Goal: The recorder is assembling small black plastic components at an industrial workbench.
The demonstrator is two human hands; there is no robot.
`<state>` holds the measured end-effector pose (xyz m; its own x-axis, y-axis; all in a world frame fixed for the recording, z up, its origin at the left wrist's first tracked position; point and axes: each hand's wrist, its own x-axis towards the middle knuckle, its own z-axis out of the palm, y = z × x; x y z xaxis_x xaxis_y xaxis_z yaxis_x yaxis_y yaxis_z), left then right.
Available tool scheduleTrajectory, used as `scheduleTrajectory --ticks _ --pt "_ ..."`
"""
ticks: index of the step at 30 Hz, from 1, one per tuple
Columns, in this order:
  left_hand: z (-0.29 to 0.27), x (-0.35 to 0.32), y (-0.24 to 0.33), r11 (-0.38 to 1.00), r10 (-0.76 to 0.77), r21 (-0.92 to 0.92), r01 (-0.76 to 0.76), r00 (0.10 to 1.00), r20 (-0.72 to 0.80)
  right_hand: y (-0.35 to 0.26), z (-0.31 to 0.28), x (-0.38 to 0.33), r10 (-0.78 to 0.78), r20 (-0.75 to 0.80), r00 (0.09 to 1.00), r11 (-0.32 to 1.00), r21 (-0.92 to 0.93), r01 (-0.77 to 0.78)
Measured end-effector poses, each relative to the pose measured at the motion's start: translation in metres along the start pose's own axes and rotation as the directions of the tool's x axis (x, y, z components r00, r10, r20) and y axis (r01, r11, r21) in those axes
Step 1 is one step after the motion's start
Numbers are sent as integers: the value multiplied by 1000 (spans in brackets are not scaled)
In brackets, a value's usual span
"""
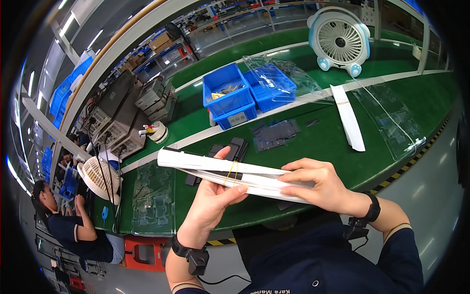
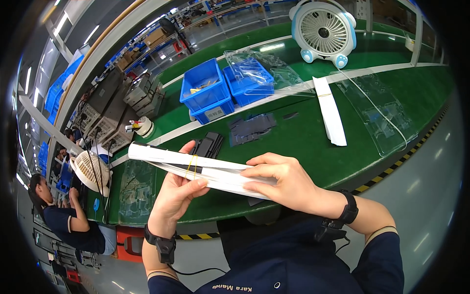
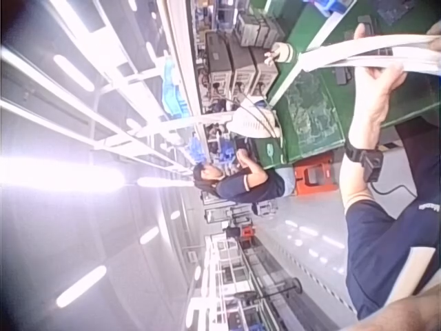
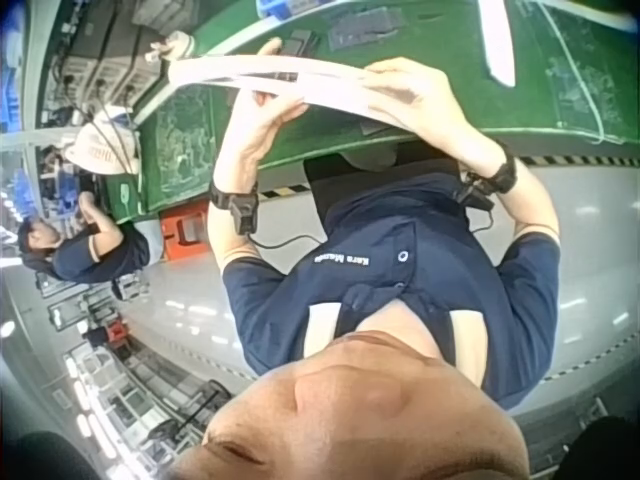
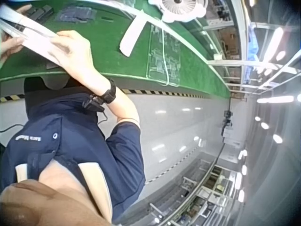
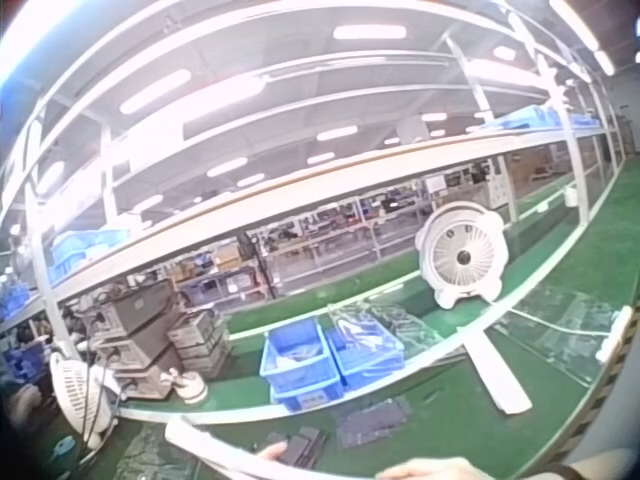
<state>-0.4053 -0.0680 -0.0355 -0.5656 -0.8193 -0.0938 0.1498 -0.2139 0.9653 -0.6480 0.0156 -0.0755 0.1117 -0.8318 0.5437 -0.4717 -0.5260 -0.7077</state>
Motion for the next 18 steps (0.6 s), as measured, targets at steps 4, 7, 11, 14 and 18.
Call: scheduleTrajectory --ticks 4,7,11,14,18 --pt "-4 10 -2 999 -46 -9 46 999 -11 6 -2 2 38 23 999 999 11 -39" --pt "-18 16 -4 998 -56 -35 55 998 -40 0 -17 6 183 93 979 981 55 -188" --pt "-45 23 0 994 -60 -104 47 990 -126 11 -50 -3 353 247 902 893 197 -404" --pt "-75 33 5 985 -38 -174 10 987 -155 21 -77 -11 450 270 851 802 297 -518" --pt "-118 63 16 979 16 -193 -72 961 -277 36 -105 -25 572 162 804 715 381 -586"
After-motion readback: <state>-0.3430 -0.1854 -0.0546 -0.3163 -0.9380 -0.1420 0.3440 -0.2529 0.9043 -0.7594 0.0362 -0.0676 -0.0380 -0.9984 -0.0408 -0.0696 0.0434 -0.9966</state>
